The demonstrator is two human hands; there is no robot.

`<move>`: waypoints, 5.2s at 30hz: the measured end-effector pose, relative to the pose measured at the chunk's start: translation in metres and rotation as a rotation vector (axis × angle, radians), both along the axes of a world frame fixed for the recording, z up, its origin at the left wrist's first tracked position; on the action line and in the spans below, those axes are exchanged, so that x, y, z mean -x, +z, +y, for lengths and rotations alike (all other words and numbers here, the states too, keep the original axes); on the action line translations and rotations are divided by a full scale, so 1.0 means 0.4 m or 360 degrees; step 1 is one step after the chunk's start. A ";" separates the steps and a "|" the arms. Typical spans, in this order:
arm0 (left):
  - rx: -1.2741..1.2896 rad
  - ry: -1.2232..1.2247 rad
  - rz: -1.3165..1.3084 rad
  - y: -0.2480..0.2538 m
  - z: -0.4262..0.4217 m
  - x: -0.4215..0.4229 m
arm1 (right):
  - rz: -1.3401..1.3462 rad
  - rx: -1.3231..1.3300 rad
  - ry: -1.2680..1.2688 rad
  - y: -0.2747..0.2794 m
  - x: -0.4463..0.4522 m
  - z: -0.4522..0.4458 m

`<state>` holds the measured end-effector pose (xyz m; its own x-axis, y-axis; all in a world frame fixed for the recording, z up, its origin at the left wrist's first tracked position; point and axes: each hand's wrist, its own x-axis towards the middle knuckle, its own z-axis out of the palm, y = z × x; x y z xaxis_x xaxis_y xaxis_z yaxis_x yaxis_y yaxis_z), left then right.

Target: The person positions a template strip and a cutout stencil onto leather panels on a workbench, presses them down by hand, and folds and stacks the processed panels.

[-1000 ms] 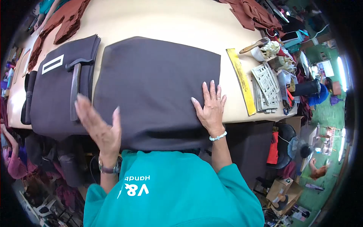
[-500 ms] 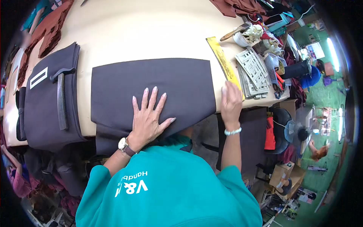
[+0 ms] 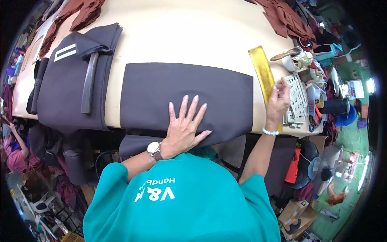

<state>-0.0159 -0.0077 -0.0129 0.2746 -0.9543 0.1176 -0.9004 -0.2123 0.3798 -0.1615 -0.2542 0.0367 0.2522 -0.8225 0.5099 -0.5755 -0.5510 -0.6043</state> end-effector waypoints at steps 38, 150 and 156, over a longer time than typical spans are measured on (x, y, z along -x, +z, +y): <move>0.0176 0.0532 -0.0346 -0.028 -0.014 -0.261 | 0.0850 -0.0214 -0.0161 -0.128 -0.007 0.248; 0.0178 0.0505 -0.0216 -0.002 -0.006 -0.247 | 0.0371 -0.0160 0.0027 -0.138 -0.092 0.148; 0.0182 0.0506 -0.0219 -0.005 -0.007 -0.247 | 0.0349 -0.0156 0.0037 -0.139 -0.089 0.145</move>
<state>0.0830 -0.0105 -0.0150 0.5297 -0.8024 0.2749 -0.8405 -0.4530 0.2973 -0.1258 -0.1961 -0.0188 0.3677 -0.8581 0.3585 -0.6867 -0.5105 -0.5175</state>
